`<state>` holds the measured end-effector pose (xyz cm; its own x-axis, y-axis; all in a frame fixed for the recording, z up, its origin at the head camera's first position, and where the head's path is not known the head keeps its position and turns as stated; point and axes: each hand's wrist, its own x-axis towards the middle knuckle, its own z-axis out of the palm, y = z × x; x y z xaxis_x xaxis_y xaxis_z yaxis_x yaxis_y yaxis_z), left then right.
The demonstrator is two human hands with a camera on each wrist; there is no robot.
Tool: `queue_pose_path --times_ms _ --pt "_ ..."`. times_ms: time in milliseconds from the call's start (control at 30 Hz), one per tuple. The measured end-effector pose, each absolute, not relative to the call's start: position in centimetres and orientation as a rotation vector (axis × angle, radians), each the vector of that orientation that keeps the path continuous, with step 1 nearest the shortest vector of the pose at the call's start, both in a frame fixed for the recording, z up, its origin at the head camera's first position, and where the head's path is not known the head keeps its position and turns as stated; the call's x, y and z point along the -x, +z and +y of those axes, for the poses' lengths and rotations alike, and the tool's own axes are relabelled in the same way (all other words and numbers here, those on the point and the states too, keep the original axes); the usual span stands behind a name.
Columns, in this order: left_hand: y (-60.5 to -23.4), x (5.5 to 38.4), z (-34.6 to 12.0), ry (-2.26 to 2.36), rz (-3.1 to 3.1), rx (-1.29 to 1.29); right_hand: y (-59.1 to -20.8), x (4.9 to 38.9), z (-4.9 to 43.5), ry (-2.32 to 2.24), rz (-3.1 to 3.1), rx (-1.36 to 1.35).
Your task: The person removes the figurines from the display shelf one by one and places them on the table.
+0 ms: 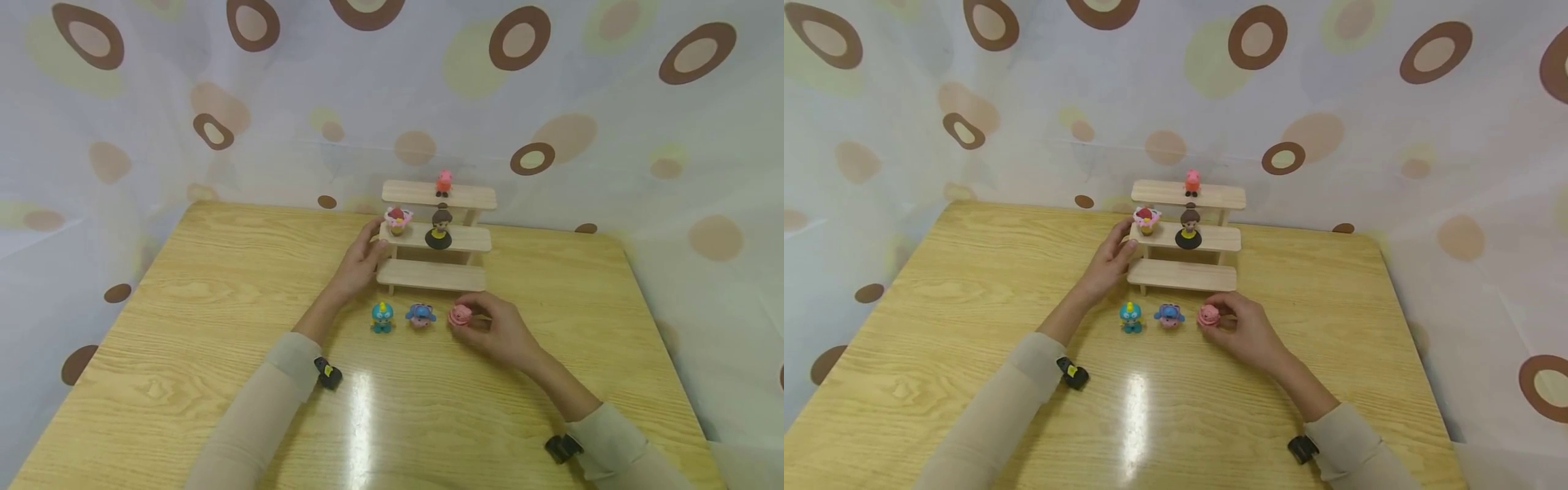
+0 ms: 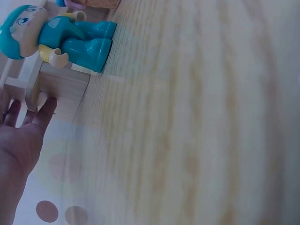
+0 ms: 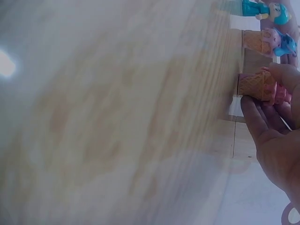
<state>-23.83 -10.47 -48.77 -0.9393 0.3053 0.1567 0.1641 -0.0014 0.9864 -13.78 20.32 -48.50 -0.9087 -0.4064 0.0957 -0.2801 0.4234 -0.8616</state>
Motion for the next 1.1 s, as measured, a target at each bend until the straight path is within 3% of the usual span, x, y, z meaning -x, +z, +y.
queue_pose_path --times_ms 333,633,933,1100 --pt "-48.6 23.8 -10.5 2.1 2.125 -0.523 -47.1 14.4 20.9 -1.436 2.653 0.694" --pt "-48.7 23.8 -10.5 2.109 2.112 -0.519 -44.5 16.7 20.4 -1.668 2.765 0.749" --pt "-48.7 23.8 -10.3 2.105 2.119 -0.515 -42.6 19.8 18.4 -2.096 2.58 0.435" --pt "-48.5 23.7 -10.4 2.096 2.127 -0.496 -42.1 21.5 17.0 -2.121 2.586 0.425"
